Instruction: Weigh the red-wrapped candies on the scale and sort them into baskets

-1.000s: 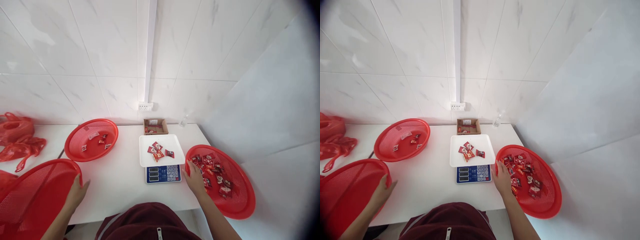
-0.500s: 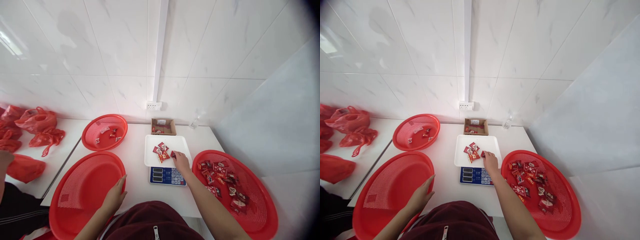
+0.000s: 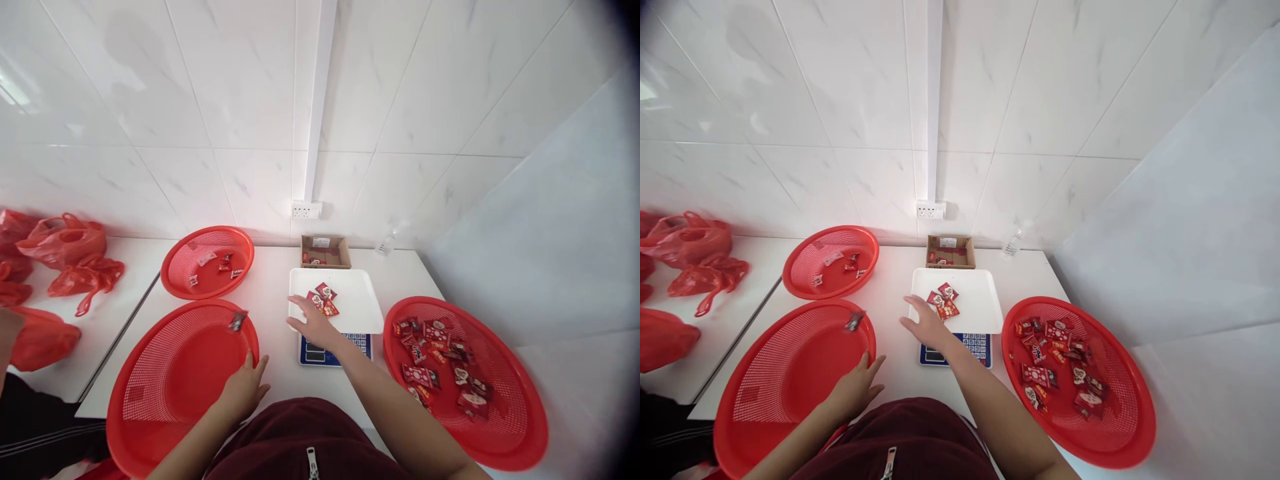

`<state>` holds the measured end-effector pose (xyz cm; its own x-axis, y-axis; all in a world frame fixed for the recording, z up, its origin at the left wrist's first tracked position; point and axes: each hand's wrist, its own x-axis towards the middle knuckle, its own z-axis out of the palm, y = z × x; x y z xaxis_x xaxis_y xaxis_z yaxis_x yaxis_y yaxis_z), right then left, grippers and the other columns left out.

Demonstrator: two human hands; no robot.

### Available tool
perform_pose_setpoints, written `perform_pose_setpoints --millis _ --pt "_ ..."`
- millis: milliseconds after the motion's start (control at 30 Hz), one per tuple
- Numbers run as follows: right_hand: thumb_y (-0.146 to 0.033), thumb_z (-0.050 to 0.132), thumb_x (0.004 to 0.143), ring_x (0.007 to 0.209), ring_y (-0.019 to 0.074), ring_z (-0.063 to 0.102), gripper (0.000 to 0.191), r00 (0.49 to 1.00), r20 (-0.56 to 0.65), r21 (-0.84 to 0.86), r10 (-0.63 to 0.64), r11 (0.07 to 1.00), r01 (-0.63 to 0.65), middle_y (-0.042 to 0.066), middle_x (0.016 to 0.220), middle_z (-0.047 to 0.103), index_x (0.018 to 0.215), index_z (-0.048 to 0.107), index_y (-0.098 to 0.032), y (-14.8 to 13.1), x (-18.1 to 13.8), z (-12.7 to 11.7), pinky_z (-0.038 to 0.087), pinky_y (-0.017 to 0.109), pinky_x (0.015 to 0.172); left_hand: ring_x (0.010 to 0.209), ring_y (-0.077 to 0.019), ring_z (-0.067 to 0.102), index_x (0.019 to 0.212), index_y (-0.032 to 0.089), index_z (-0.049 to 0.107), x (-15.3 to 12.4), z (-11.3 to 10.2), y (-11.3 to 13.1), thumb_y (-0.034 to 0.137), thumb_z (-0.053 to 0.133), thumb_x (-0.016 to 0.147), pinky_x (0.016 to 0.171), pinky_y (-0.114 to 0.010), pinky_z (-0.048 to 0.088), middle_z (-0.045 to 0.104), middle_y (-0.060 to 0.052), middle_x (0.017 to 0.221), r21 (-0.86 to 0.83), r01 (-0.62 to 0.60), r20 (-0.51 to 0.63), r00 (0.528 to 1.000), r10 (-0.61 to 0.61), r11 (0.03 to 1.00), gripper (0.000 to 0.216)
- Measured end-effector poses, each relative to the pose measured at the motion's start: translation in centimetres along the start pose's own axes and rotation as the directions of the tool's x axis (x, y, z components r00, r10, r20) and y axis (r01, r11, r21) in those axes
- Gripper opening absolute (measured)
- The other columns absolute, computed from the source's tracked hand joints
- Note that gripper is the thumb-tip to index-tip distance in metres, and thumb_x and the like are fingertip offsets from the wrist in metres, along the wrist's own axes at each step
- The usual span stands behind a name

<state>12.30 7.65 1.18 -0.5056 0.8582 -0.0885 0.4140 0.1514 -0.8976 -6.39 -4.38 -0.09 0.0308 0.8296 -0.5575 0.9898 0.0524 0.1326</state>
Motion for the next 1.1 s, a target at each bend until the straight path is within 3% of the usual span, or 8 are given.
perform_pose_setpoints --millis 100,233,333,500,700,867,1000,1100 --pt "-0.017 0.056 0.079 0.137 0.0287 0.02 0.047 0.977 -0.2 -0.461 0.079 0.872 -0.165 0.008 0.144 0.035 0.126 0.053 -0.023 3.6 0.0 -1.0 0.024 0.047 0.107 0.107 -0.0335 0.056 0.135 0.013 0.041 0.1 -2.7 0.8 0.027 0.043 0.086 0.085 -0.046 0.044 0.057 -0.021 0.118 0.094 0.006 -0.088 0.996 0.002 0.996 0.052" --pt "-0.012 0.051 0.079 0.119 0.0253 0.042 0.041 0.967 -0.244 -0.572 0.07 0.795 -0.202 0.01 0.132 0.046 0.119 0.057 -0.021 7.6 -1.0 -2.4 0.035 0.038 0.098 0.116 -0.0272 0.05 0.129 0.016 0.047 2.8 -5.0 3.1 0.031 0.041 0.087 0.095 -0.04 0.039 0.056 -0.015 0.123 -0.124 -0.23 -0.232 0.953 0.197 0.965 0.045" --pt "-0.012 0.053 0.075 0.1 0.0222 0.051 0.031 0.943 -0.322 -0.491 0.088 0.836 -0.246 0.011 0.112 0.055 0.104 0.062 -0.018 8.3 -1.3 -2.9 0.041 0.035 0.09 0.111 -0.0241 0.053 0.133 0.019 0.041 6.5 -4.8 6.2 0.036 0.049 0.083 0.093 -0.036 0.041 0.055 -0.013 0.126 -0.454 -0.37 -0.212 0.928 0.306 0.811 0.054" --pt "-0.016 0.053 0.071 0.079 0.017 0.057 0.009 0.889 -0.404 -0.072 0.217 0.961 -0.268 0.006 0.088 0.058 0.075 0.061 -0.017 6.9 -1.2 -3.2 0.047 0.031 0.076 0.087 -0.0183 0.059 0.132 0.019 0.038 10.7 -4.0 10.8 0.041 0.055 0.079 0.081 -0.034 0.047 0.056 -0.012 0.117 -0.79 -0.261 -0.138 0.958 0.253 0.556 0.06" --pt "-0.033 0.055 0.077 0.075 0.0159 0.06 0.022 0.957 -0.202 0.343 0.209 0.93 -0.13 0.003 0.089 0.065 0.092 0.061 -0.019 5.0 -0.7 -2.7 0.051 0.032 0.07 0.08 -0.0136 0.058 0.104 0.018 0.05 9.1 -5.5 8.9 0.05 0.047 0.082 0.07 -0.028 0.05 0.06 -0.005 0.093 -0.96 -0.21 -0.165 0.959 0.23 0.185 0.038" --pt "-0.02 0.053 0.08 0.108 0.0215 0.052 0.027 0.944 -0.307 -0.273 0.12 0.939 -0.208 0.009 0.116 0.059 0.105 0.062 -0.017 5.9 1.7 -2.6 0.039 0.036 0.095 0.086 -0.0188 0.06 0.1 0.019 0.052 6.8 -4.4 0.8 0.048 0.043 0.083 0.078 -0.036 0.05 0.062 -0.007 0.095 -0.844 -0.311 -0.361 0.932 -0.034 0.437 0.035" --pt "-0.017 0.052 0.082 0.12 0.0262 0.041 0.043 0.966 -0.242 -0.589 0.097 0.776 -0.225 0.01 0.129 0.051 0.125 0.052 -0.017 6.4 3.0 -1.9 0.036 0.036 0.095 0.121 -0.0274 0.046 0.123 0.016 0.044 5.1 -0.6 -5.6 0.042 0.049 0.078 0.103 -0.047 0.033 0.05 -0.016 0.127 -0.649 -0.283 -0.589 0.774 -0.231 0.706 0.053" --pt "-0.016 0.044 0.085 0.114 0.028 0.044 0.035 0.965 -0.247 -0.672 0.091 0.701 -0.239 0.013 0.121 0.057 0.119 0.056 -0.015 6.7 3.2 -1.6 0.039 0.036 0.088 0.134 -0.029 0.032 0.137 0.013 0.029 3.9 2.7 -7.0 0.044 0.049 0.076 0.107 -0.048 0.028 0.038 -0.018 0.14 -0.628 -0.168 -0.481 0.851 -0.209 0.76 0.071"
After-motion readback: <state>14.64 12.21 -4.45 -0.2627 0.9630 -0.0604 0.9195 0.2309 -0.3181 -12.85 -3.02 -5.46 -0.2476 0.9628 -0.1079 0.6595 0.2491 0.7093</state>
